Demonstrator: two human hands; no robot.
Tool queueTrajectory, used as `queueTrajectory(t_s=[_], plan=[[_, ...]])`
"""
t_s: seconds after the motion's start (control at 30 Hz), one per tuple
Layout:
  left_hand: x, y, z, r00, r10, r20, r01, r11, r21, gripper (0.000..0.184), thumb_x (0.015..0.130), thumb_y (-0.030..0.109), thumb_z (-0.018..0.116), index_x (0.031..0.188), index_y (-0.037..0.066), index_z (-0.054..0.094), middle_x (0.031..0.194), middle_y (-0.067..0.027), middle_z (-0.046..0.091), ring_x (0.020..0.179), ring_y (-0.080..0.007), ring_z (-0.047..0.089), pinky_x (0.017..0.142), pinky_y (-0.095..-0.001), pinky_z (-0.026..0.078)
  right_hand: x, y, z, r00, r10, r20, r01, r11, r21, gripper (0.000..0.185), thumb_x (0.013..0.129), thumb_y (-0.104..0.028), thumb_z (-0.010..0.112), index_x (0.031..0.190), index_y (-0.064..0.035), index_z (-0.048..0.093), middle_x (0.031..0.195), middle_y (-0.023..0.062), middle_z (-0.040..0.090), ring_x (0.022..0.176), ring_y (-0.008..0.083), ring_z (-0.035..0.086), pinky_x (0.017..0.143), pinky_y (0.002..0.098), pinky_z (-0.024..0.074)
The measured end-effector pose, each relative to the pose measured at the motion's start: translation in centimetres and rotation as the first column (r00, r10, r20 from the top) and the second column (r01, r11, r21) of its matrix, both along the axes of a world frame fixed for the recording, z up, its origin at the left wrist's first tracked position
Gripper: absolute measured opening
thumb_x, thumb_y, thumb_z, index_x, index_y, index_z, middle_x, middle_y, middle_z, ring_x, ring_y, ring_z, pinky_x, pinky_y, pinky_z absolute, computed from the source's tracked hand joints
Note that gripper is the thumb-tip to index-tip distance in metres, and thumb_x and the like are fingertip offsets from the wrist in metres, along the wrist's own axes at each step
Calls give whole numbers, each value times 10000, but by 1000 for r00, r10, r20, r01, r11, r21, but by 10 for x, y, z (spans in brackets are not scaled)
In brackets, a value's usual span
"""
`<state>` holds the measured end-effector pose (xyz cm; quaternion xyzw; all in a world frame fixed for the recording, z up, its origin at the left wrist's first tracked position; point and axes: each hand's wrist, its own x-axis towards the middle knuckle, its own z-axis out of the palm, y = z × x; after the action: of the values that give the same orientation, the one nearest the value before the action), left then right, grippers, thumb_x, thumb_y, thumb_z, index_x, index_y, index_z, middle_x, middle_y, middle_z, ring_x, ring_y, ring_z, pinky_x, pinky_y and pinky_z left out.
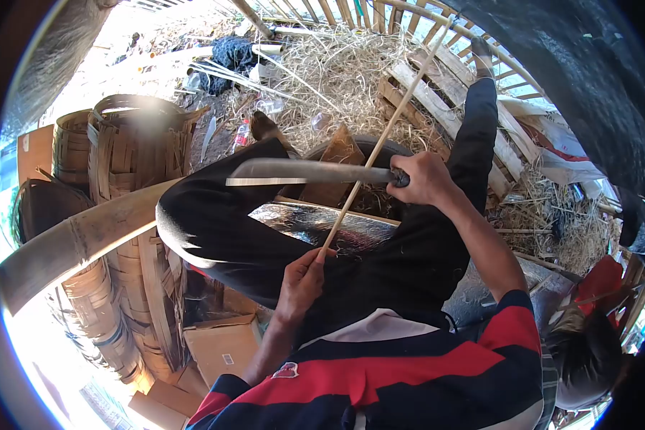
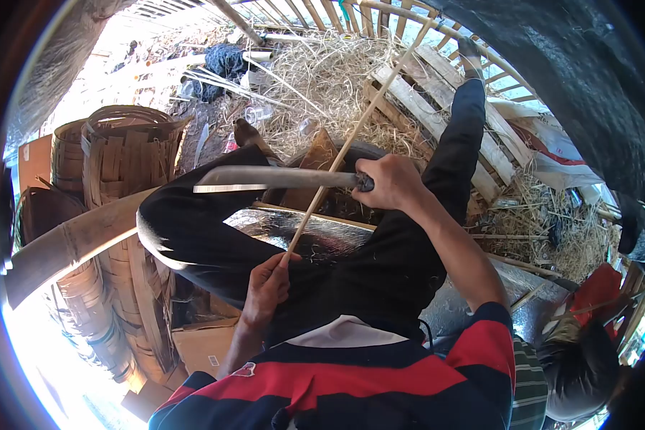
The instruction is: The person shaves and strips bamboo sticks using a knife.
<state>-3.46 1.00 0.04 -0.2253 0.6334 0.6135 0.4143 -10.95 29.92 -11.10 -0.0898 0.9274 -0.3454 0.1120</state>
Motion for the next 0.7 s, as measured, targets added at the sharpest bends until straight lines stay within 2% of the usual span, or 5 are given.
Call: queueTrajectory(t_s=[0.1, 0.23, 0.57, 0.63, 0.7], plan=[[4, -11, 5, 997, 23, 71, -26, 998, 50, 296, 1021, 253, 461, 1188, 37, 575, 585, 122, 294, 451, 24, 239, 396, -176, 185, -7, 13, -13, 999, 5, -47, 0, 995, 100, 286, 664, -361, 730, 835, -141, 666, 610, 119, 620, 639, 324, 657, 630, 449, 534], [13, -14, 7, 988, 114, 104, -122, 990, 72, 300, 1014, 263, 476, 1185, 31, 563, 589, 123, 281, 451, 24, 229, 400, -168, 183, -23, 50, -39, 951, -304, -54, 308, 934, 179, 322, 657, -356, 732, 849, -103, 675, 675, 146, 659, 684, 331, 669, 648, 428, 543], [0, -8, 2, 979, 138, 152, -159, 978, 133, 270, 1006, 231, 486, 1163, 26, 561, 636, 111, 268, 469, 25, 213, 407, -161, 174, 12, -16, 3, 987, 136, -88, -137, 991, 5, 299, 666, -375, 721, 788, -122, 621, 616, 101, 622, 652, 312, 659, 593, 437, 520], [0, -9, 6, 976, 152, 155, -173, 976, 130, 267, 1003, 228, 489, 1163, 27, 561, 637, 111, 270, 470, 23, 212, 407, -160, 174, 7, -16, 2, 987, 153, -57, -151, 988, 25, 303, 667, -376, 722, 808, -126, 626, 636, 94, 631, 668, 308, 662, 607, 430, 524], [3, -12, 7, 972, 172, 158, -193, 972, 131, 264, 1001, 225, 493, 1163, 28, 561, 638, 111, 271, 472, 22, 212, 408, -160, 175, 0, -2, -11, 999, -15, -30, 17, 997, 79, 324, 660, -378, 727, 812, -108, 633, 652, 100, 642, 682, 309, 668, 630, 428, 530]])
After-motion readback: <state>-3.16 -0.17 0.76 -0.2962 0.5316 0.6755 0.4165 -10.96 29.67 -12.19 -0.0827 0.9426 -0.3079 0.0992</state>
